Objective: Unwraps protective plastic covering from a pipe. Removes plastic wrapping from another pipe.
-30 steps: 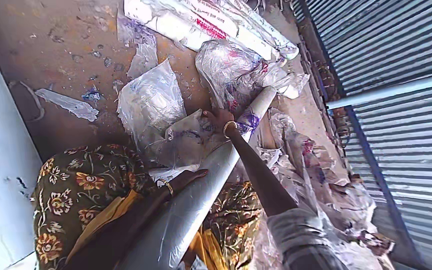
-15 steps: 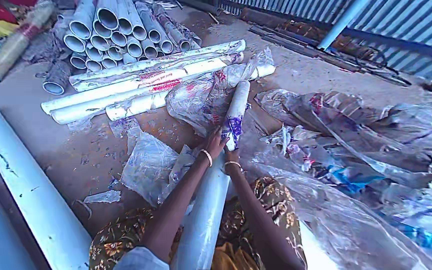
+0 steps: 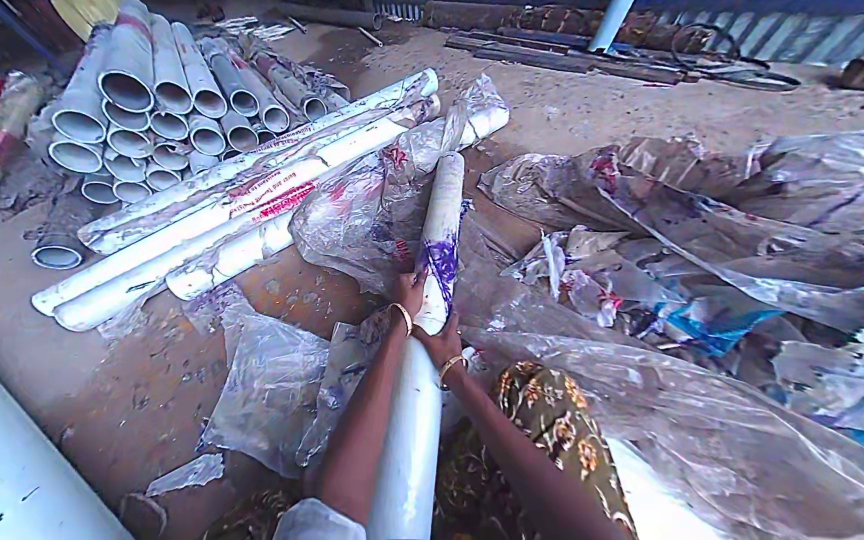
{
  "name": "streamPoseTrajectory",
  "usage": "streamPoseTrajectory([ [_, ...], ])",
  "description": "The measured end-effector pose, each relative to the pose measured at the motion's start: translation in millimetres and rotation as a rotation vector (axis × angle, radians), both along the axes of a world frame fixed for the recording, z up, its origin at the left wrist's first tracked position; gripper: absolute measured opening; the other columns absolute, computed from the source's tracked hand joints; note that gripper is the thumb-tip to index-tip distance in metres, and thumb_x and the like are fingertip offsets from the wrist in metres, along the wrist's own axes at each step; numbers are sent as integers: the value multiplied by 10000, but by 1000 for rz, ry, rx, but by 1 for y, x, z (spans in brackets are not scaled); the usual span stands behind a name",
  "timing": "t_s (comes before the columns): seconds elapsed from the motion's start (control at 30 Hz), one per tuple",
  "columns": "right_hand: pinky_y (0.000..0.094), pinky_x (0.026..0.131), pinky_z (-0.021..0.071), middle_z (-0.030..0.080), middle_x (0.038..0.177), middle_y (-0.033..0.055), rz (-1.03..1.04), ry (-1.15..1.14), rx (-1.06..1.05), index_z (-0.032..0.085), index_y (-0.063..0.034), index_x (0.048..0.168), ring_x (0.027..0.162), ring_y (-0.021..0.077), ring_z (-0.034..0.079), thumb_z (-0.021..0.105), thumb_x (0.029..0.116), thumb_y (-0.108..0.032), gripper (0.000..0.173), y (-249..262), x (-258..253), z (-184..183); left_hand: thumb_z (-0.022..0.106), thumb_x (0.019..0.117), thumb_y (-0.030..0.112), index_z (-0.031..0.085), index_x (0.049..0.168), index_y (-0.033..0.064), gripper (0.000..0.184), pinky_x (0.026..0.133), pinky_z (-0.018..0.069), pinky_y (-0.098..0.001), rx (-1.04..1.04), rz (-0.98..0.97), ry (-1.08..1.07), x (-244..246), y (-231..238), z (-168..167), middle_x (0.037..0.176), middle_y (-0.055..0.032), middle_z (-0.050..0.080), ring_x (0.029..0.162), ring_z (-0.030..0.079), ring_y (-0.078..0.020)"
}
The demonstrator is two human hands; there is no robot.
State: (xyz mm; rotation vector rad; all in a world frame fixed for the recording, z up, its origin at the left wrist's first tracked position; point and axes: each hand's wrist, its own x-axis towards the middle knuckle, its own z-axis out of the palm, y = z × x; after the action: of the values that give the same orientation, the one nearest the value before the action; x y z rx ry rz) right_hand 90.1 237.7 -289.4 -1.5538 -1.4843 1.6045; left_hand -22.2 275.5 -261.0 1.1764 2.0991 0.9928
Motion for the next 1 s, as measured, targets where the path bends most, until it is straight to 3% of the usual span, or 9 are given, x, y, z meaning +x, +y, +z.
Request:
streamPoseTrajectory([
  [0.1,458,1143,398,412,1529,303,-78,227,38,102,34,1600,1389,343,474,869,795,-175,1131,0,1,-13,495,1088,147,622,843,-106,374,801,457,-366,274,309,-271,-3,0,-22,794,-140,575,799,540,-177],
  [0.23,368,1164,369,340,1580,292,-110,313,45,108,38,1604,1421,290,430,824,815,-130,1078,-2,4,-19,429,1118,246,544,1311,-107,418,1046,446,-438,340,645,-710,1,-4,-16,1319,-269,576,1206,560,-280],
  [0.43,346,1146,383,331,1581,292,-144,386,34,118,37,1603,1406,274,435,794,828,-115,1039,-3,5,-21,369,1132,277,533,1340,-46,417,959,494,-382,426,709,-891,-1,-1,-23,1274,-196,593,1112,588,-217],
  [0.57,405,1159,370,351,1574,297,-122,299,64,118,33,1605,1417,313,433,790,863,-197,1027,-4,4,-19,386,1128,302,586,1255,-80,449,958,485,-402,376,637,-736,-3,0,-20,1203,-224,616,1078,591,-236],
  [0.63,493,1194,315,323,1590,329,-92,172,194,173,69,1597,1461,406,381,735,926,-289,946,-2,8,-20,445,1113,262,618,1091,-114,415,901,485,-386,361,578,-592,-3,-1,-14,1039,-212,626,965,586,-217],
  [0.7,601,1156,327,383,1537,376,-66,64,453,390,109,1515,1415,527,405,579,978,-304,703,5,17,-24,487,1099,234,595,840,-70,413,751,463,-337,318,455,-394,-10,0,-13,775,-100,538,754,523,-147],
  [0.8,595,1088,407,590,1348,356,67,64,598,639,100,1309,1262,527,560,477,1031,-102,380,28,29,-16,488,1100,238,536,718,-23,466,641,406,-328,148,228,-94,-21,-4,-12,639,-39,416,613,423,-131],
  [0.9,565,1038,459,629,1303,307,214,-76,573,703,39,1255,1186,472,617,563,1017,-71,298,46,27,2,568,1066,244,656,953,-112,383,787,487,-523,42,145,226,-22,-9,10,821,-222,619,795,607,-330],
  [1.0,587,968,496,681,1223,282,251,-167,612,758,44,1104,1137,473,649,566,993,-24,231,39,21,12,590,1017,84,612,1326,-98,359,1084,444,-553,141,-85,419,-16,-29,28,1387,-276,592,1273,591,-416],
])
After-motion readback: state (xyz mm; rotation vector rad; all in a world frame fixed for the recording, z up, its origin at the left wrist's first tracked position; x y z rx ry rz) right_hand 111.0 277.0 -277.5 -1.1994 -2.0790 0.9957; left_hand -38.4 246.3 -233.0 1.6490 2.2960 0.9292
